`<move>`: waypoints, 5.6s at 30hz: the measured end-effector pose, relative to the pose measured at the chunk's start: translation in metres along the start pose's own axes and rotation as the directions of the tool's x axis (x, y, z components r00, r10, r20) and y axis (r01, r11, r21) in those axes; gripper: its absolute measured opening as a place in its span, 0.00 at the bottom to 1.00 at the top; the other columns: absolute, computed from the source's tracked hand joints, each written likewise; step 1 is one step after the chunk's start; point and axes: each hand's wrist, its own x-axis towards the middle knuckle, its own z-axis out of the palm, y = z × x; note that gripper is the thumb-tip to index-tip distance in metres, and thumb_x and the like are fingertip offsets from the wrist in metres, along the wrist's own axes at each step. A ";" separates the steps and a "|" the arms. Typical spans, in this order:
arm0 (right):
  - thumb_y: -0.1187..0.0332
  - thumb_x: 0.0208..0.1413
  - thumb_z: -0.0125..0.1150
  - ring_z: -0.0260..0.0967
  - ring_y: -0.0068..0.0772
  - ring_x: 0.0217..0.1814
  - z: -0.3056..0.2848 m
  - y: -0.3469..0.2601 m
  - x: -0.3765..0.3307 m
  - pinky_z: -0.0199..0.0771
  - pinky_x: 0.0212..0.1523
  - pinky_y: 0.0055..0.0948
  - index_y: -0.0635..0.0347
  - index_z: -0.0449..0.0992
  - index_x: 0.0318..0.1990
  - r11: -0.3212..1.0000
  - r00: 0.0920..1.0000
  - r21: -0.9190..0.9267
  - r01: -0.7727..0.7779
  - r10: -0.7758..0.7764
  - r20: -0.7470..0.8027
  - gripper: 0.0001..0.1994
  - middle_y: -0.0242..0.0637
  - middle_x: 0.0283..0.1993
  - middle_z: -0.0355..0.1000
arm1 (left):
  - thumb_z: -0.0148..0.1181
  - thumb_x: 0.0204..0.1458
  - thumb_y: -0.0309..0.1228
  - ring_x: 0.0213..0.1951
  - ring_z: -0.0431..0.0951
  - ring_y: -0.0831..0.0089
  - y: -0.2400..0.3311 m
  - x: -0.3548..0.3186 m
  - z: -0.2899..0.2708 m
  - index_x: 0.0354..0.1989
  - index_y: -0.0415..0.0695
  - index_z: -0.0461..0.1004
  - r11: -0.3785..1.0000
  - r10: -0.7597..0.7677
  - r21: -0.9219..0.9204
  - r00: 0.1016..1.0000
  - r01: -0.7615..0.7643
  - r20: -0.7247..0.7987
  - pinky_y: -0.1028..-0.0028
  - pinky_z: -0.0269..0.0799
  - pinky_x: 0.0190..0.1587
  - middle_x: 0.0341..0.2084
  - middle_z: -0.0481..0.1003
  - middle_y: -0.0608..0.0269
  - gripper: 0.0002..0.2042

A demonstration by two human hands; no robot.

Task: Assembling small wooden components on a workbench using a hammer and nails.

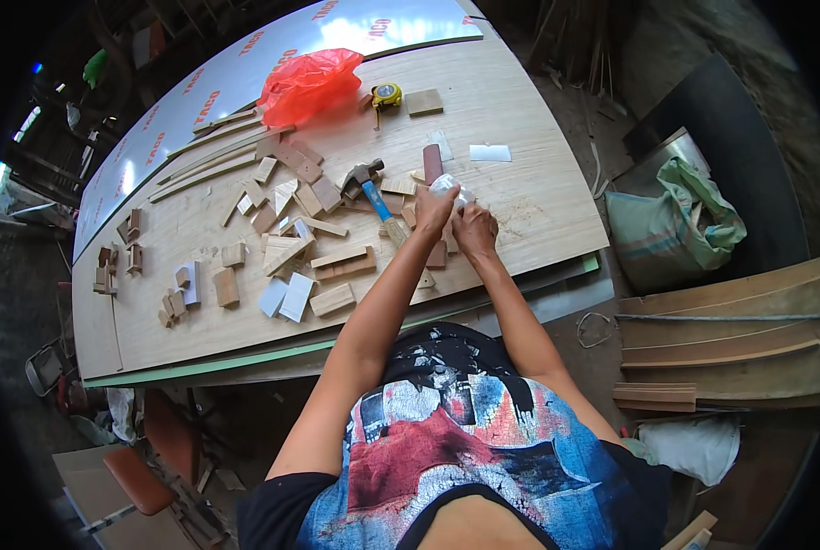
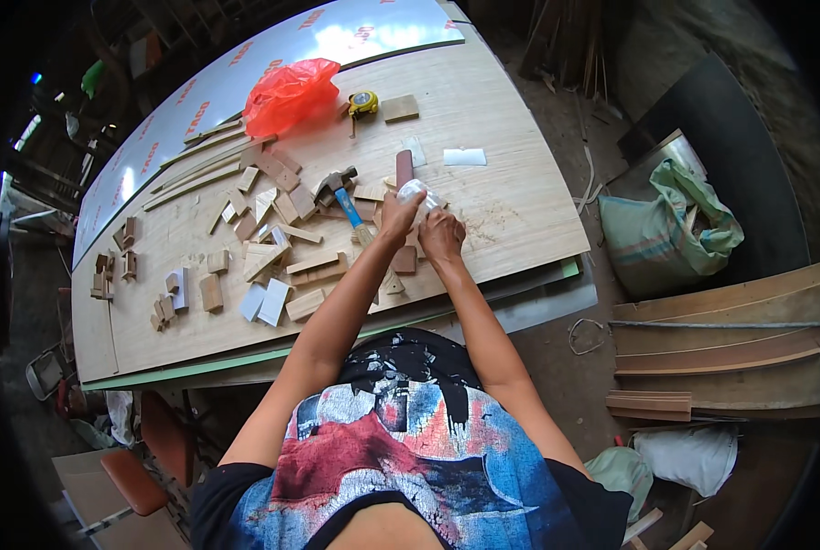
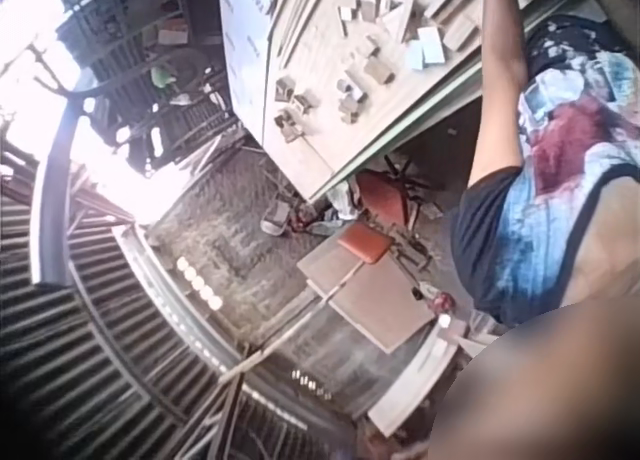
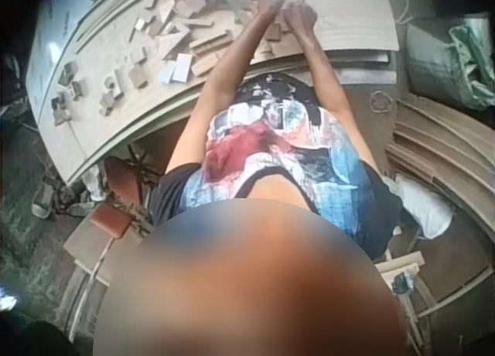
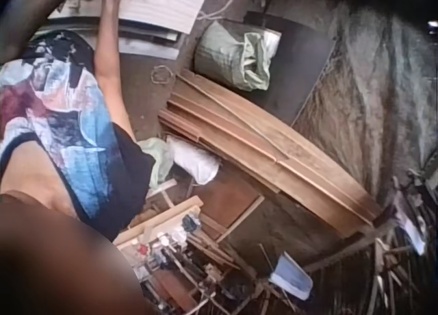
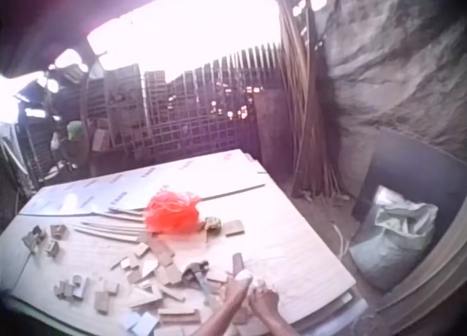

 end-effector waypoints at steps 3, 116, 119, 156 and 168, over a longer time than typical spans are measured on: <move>0.67 0.43 0.51 0.69 0.48 0.28 -0.019 -0.012 0.002 0.68 0.30 0.41 0.65 0.71 0.26 1.000 1.000 0.003 0.029 -0.029 0.010 0.09 0.49 0.25 0.69 | 0.58 0.42 0.41 0.39 0.71 0.64 -0.001 0.003 -0.006 0.40 0.40 0.63 0.750 -0.073 -0.625 0.966 0.216 0.247 0.59 0.70 0.34 0.34 0.69 0.57 0.21; 0.71 0.36 0.56 0.61 0.30 0.26 0.048 -0.239 -0.087 0.51 0.30 0.32 0.51 0.73 0.22 0.909 0.790 -0.157 0.387 -0.414 -0.452 0.03 0.29 0.21 0.63 | 0.49 0.43 0.40 0.35 0.72 0.61 -0.045 -0.004 -0.248 0.34 0.40 0.67 0.136 0.291 -0.917 0.869 0.376 0.399 0.65 0.67 0.43 0.31 0.72 0.55 0.16; 0.72 0.36 0.58 0.60 0.30 0.27 0.040 -0.238 -0.085 0.50 0.31 0.31 0.51 0.74 0.25 0.911 0.798 -0.207 0.358 -0.413 -0.439 0.05 0.28 0.21 0.63 | 0.49 0.43 0.40 0.35 0.72 0.62 -0.044 0.000 -0.246 0.34 0.41 0.67 0.122 0.302 -0.917 0.866 0.379 0.398 0.65 0.67 0.42 0.31 0.72 0.55 0.16; 0.72 0.33 0.52 0.60 0.30 0.27 0.045 -0.238 -0.085 0.49 0.31 0.34 0.51 0.71 0.23 0.886 0.751 -0.271 0.376 -0.462 -0.472 0.06 0.30 0.22 0.63 | 0.52 0.42 0.40 0.33 0.72 0.62 -0.053 -0.001 -0.248 0.35 0.42 0.68 0.125 0.309 -0.896 0.842 0.426 0.443 0.66 0.68 0.40 0.31 0.72 0.57 0.16; 0.74 0.34 0.56 0.60 0.29 0.27 0.040 -0.238 -0.087 0.49 0.33 0.32 0.50 0.74 0.25 0.906 0.787 -0.252 0.341 -0.422 -0.451 0.07 0.28 0.21 0.63 | 0.51 0.43 0.39 0.33 0.73 0.63 -0.054 0.003 -0.251 0.34 0.42 0.68 0.125 0.295 -0.894 0.844 0.431 0.448 0.66 0.68 0.40 0.30 0.72 0.58 0.14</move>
